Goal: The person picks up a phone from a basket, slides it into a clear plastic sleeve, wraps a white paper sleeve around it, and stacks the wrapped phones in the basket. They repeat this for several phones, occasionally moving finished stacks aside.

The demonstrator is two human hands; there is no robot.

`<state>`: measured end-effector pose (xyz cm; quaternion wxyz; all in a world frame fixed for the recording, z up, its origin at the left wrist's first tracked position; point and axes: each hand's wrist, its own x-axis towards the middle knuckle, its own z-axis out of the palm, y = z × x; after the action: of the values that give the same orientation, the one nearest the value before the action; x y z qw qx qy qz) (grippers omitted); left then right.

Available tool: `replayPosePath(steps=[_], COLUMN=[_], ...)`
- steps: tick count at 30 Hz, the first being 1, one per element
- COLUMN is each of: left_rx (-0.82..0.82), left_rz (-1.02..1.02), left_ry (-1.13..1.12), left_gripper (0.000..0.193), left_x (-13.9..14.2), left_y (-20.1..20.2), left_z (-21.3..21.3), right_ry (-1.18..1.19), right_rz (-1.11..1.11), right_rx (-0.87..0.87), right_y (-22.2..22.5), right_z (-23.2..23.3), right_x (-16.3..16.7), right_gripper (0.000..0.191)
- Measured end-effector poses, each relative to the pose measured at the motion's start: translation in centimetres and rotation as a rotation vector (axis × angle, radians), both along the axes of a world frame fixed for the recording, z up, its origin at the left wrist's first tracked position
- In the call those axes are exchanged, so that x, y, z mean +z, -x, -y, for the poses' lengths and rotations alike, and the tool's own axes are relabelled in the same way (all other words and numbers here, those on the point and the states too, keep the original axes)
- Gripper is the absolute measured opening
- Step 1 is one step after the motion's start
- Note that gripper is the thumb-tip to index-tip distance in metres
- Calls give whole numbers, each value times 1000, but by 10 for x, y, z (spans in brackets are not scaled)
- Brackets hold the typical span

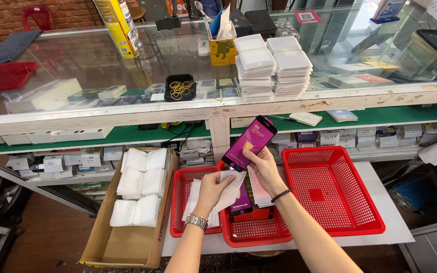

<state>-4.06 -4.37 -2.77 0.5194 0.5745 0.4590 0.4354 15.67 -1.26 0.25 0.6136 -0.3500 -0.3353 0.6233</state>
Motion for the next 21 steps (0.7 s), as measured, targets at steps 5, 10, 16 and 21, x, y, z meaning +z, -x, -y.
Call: replayPosePath(steps=[5,10,16,21], left_rx=[16,-46,-58,-78], left_rz=[31,203,271,272], left_ry=[5,165,181,190], left_gripper=[25,30,33,32], left_x=[6,4,0,-1], left_y=[1,3,1,1], left_z=[2,1,-1,0], right_ry=[-22,0,-5,-13], right_rz=[36,68,146,142], right_rx=[-29,-18,-95,-50], right_y=[1,-2,-2,-5], right_z=[7,9,12,14], right_x=[-6,-1,10,13], right_gripper=[31,34,34,37])
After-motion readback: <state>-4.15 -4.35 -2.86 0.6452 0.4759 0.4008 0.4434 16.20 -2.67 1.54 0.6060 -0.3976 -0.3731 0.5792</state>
